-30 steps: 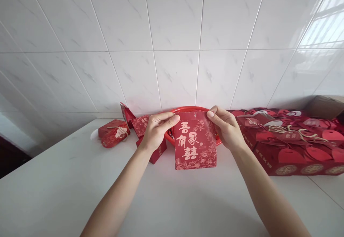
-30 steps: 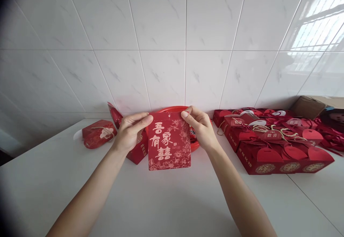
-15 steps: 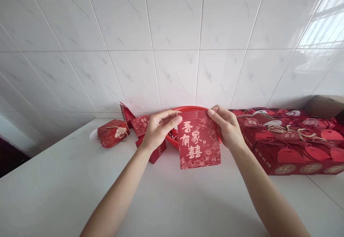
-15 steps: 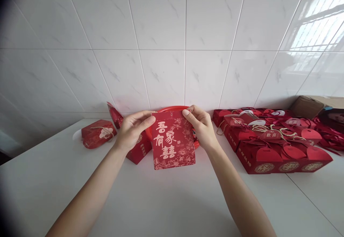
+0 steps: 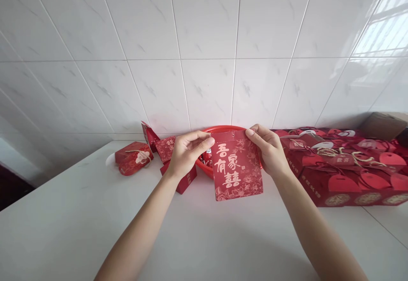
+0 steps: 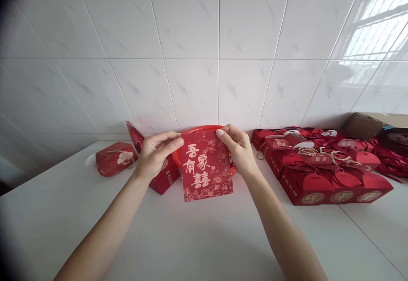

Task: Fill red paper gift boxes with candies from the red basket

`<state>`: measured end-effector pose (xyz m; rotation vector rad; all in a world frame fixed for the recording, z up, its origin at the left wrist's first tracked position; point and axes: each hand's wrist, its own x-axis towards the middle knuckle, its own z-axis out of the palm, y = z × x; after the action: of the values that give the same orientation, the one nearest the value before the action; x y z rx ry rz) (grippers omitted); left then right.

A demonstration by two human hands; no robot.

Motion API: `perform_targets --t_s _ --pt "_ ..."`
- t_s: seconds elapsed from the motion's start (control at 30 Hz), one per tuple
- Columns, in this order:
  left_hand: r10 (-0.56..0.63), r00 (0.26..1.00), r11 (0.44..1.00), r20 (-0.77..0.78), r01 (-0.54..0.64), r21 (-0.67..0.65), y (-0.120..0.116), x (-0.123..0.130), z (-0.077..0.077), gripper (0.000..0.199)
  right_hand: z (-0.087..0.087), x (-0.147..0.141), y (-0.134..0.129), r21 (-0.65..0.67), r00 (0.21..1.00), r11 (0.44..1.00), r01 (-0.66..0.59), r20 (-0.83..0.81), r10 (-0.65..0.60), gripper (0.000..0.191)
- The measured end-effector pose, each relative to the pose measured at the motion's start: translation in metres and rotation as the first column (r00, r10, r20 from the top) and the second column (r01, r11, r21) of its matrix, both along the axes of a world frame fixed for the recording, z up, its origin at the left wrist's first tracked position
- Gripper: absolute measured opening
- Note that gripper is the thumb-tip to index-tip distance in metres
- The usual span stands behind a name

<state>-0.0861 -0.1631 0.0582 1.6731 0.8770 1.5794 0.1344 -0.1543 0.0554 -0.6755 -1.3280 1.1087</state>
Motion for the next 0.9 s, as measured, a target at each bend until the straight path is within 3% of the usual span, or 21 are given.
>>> perform_targets --t_s 0.5,0.9 --pt "-0.068 0.995 0.997 -0.072 0.069 0.018 -0.0024 -0.0008 0.0048 0.030 0.0011 -0.0006 0.0004 -0.034 0.998 0.998 -0.045 -0.047 0.043 0.039" --pt "-0.133 0.990 0.991 -0.040 0.133 -0.004 -0.0051 -0.0043 0.0087 0.031 -0.0008 0.0001 0.0031 -0.136 0.982 0.980 -0.146 -0.141 0.127 0.037"
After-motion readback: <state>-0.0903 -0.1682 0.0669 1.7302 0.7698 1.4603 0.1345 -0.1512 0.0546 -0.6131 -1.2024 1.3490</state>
